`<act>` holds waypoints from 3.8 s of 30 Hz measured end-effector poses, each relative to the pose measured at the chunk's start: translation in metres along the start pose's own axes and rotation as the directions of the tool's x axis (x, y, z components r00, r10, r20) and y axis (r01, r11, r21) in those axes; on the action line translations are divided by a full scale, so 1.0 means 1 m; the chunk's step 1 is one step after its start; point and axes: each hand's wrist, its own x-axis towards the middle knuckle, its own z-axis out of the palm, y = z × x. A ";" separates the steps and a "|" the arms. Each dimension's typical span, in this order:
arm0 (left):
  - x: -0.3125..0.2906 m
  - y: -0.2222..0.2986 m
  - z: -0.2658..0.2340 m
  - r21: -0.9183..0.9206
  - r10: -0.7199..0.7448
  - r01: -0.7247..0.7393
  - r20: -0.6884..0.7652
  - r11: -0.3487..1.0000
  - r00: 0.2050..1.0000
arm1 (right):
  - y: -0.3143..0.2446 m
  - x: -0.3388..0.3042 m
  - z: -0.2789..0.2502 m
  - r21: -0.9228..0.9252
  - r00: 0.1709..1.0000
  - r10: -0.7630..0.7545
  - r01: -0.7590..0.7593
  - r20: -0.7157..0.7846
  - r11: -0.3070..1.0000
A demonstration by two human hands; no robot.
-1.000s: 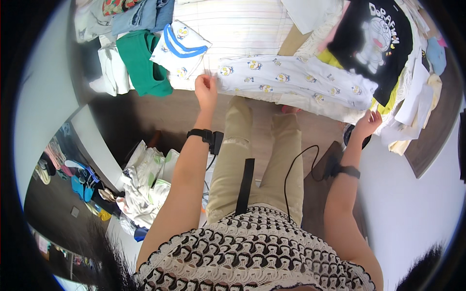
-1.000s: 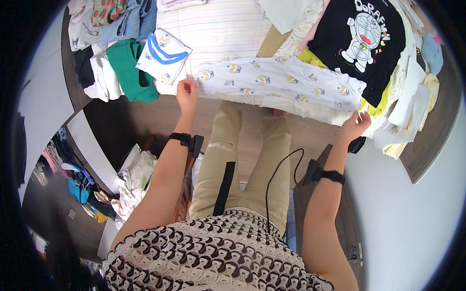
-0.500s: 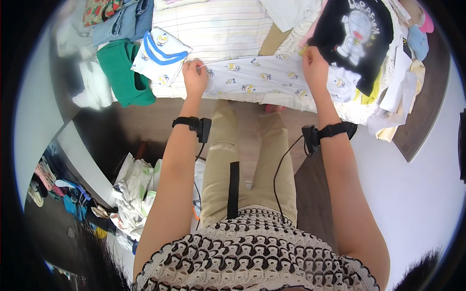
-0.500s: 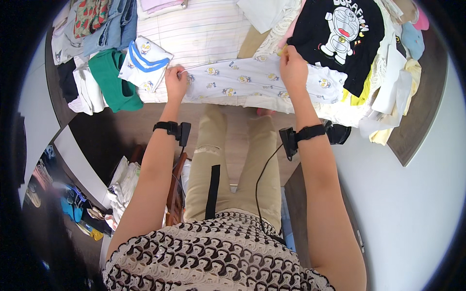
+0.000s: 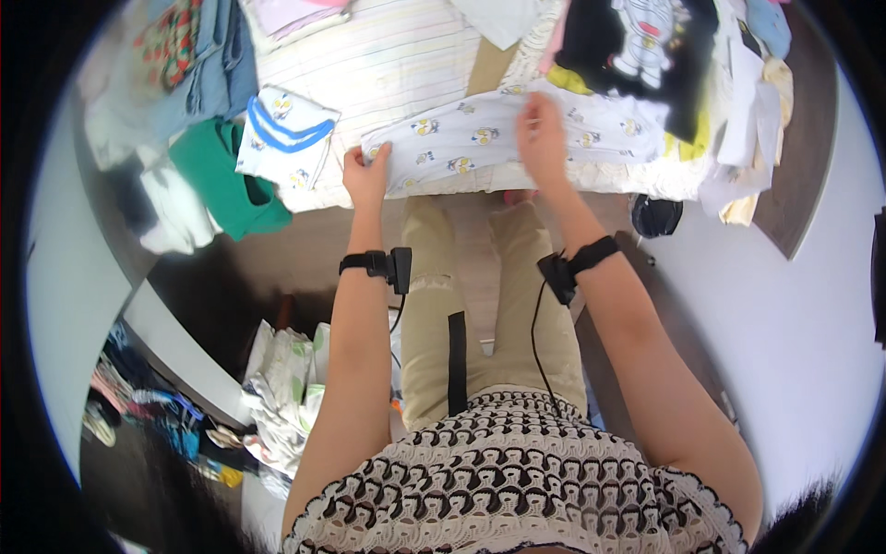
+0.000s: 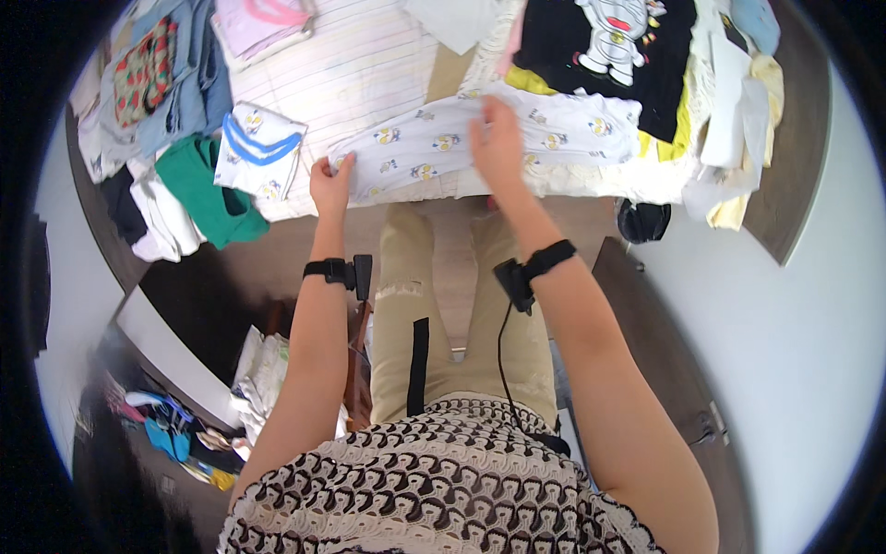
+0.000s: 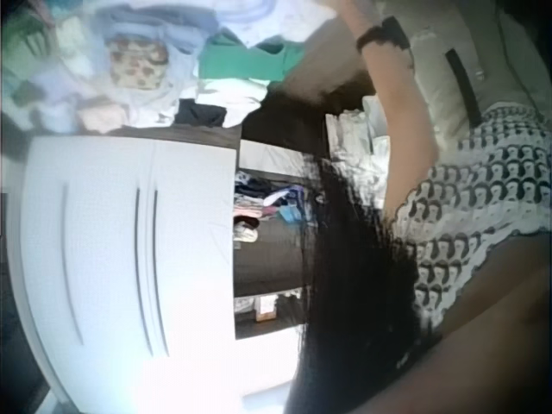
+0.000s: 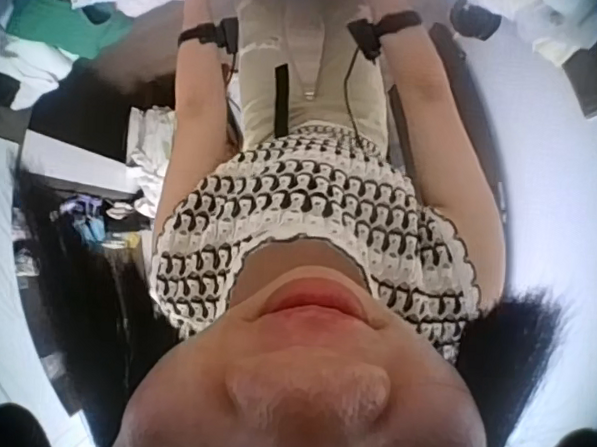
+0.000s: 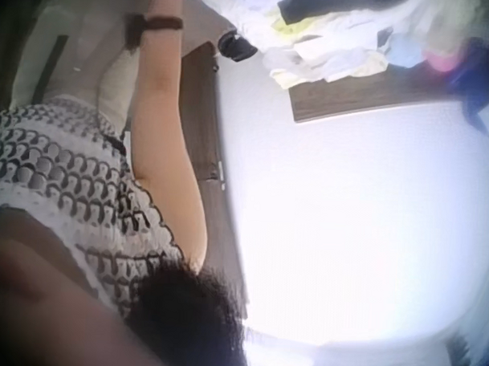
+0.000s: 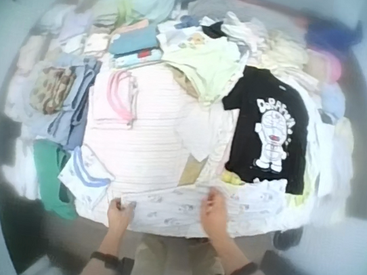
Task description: Fold a various assortment of clothes on a bed.
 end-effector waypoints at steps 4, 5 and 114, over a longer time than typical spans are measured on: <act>-0.014 0.009 -0.012 -0.226 -0.050 0.091 0.180 0.970 0.982 | -0.023 -0.039 0.050 -0.011 0.993 -0.068 0.070 0.094 0.998; -0.018 0.011 -0.022 -0.452 -0.070 0.196 0.281 0.870 0.957 | -0.034 -0.044 0.062 0.024 0.993 -0.080 0.078 0.081 0.997; 0.038 -0.039 -0.132 -0.832 -0.094 -0.002 -0.065 0.554 0.993 | -0.200 0.050 0.221 0.080 0.720 -0.092 0.050 0.688 0.995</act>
